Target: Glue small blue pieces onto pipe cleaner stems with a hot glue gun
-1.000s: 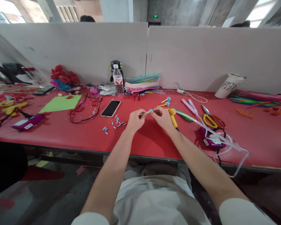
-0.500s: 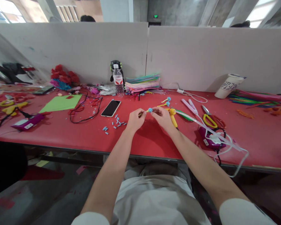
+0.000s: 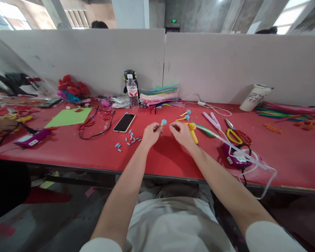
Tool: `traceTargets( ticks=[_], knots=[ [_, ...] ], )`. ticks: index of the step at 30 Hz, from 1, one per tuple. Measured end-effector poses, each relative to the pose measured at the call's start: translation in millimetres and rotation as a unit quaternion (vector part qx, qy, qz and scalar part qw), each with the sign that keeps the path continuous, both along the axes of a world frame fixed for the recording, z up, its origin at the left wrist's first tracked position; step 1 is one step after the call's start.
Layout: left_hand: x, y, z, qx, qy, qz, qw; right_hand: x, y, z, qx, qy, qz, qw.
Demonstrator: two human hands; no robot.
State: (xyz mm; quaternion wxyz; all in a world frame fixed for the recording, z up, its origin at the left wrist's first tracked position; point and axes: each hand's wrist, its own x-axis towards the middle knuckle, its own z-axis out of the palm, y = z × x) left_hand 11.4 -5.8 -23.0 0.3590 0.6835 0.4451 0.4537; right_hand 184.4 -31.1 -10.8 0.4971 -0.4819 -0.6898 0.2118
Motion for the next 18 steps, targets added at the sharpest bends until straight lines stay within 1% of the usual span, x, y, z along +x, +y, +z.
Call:
traceTargets(
  ticks=[2, 4, 5, 7, 9, 10, 11, 13, 15, 16, 18],
  knots=[
    [0, 2, -1.1, -0.023, -0.041, 0.004, 0.999, 2, -1, 8.0, -0.015, -0.087, -0.008, 0.996],
    [-1, 3, -1.2, -0.032, -0.068, 0.005, 0.997, 5, -7, 17.6, -0.049, -0.194, 0.008, 0.980],
    [-1, 3, -0.8, -0.034, -0.076, 0.005, 0.996, 7, -13, 22.2, -0.077, -0.247, 0.026, 0.966],
    [-2, 2, 0.6, -0.042, -0.090, 0.009, 0.995, 14, -29, 29.3, -0.148, -0.337, 0.068, 0.927],
    [-2, 1, 2.3, -0.056, -0.106, 0.014, 0.993, 24, -48, 32.7, -0.215, -0.402, 0.079, 0.886],
    [-2, 1, 2.9, -0.064, -0.114, 0.017, 0.991, 30, -58, 33.0, -0.237, -0.423, 0.063, 0.872],
    [-2, 0, 3.2, -0.071, -0.119, 0.020, 0.990, 38, -66, 32.6, -0.250, -0.440, 0.029, 0.862],
    [-1, 0, 2.9, -0.078, -0.122, 0.027, 0.989, 55, -76, 30.0, -0.255, -0.457, -0.071, 0.849],
    [-2, 1, 1.5, -0.064, -0.105, 0.036, 0.992, 73, -77, 26.0, -0.254, -0.455, -0.157, 0.839],
    [-2, 2, 0.5, -0.048, -0.089, 0.044, 0.994, 80, -73, 23.6, -0.258, -0.448, -0.185, 0.835],
    [-3, 3, -1.3, -0.013, -0.053, 0.065, 0.996, 90, -61, 17.8, -0.250, -0.428, -0.213, 0.842]
  ],
)
